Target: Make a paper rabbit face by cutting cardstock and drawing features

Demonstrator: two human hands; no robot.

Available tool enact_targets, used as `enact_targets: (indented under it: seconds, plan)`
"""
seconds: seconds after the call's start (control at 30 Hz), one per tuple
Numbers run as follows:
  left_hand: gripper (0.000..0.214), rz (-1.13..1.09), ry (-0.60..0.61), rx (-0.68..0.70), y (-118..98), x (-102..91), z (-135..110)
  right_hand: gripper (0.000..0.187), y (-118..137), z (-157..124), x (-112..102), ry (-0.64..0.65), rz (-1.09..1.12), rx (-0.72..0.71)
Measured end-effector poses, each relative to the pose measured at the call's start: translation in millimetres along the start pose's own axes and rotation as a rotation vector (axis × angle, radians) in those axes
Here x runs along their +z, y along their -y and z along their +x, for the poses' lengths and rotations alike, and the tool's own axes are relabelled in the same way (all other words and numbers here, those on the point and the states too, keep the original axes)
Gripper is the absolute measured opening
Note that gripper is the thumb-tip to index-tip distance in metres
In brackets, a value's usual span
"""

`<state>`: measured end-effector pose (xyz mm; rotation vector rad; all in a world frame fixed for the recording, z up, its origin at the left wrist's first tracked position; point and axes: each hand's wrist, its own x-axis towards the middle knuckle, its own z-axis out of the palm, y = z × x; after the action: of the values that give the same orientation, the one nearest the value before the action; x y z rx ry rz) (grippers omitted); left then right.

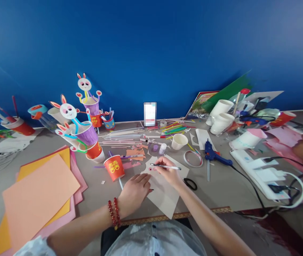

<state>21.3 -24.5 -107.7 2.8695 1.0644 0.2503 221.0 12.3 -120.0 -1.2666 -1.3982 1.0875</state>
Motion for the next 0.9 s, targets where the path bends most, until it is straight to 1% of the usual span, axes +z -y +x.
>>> enact_targets:
  seconds: [0.07, 0.17, 0.3, 0.53, 0.73, 0.9]
  plan:
    - [0.018, 0.017, 0.01, 0.016, 0, -0.1, 2, 0.002, -2, 1, 2, -0.033, 0.01, -0.031]
    - [0.02, 0.055, 0.027, 0.058, 0, 1.4, 5, 0.007, -6, -1, 6, -0.064, 0.017, -0.049]
    - [0.024, 0.112, 0.015, 0.085, 0, 4.6, 7, 0.011, -13, -4, 9, -0.049, -0.074, -0.083]
    - [0.027, 0.118, 0.022, 0.073, 1, 5.1, 7, 0.016, -19, 0, 12, -0.058, -0.143, -0.11]
    - [0.027, 0.101, 0.017, 0.06, 0, 6.1, 6, 0.015, -19, -1, 10, -0.037, -0.165, -0.111]
    - [0.026, 0.075, 0.027, 0.034, -1, 2.8, 7, 0.015, -17, 0, 10, -0.023, -0.164, -0.116]
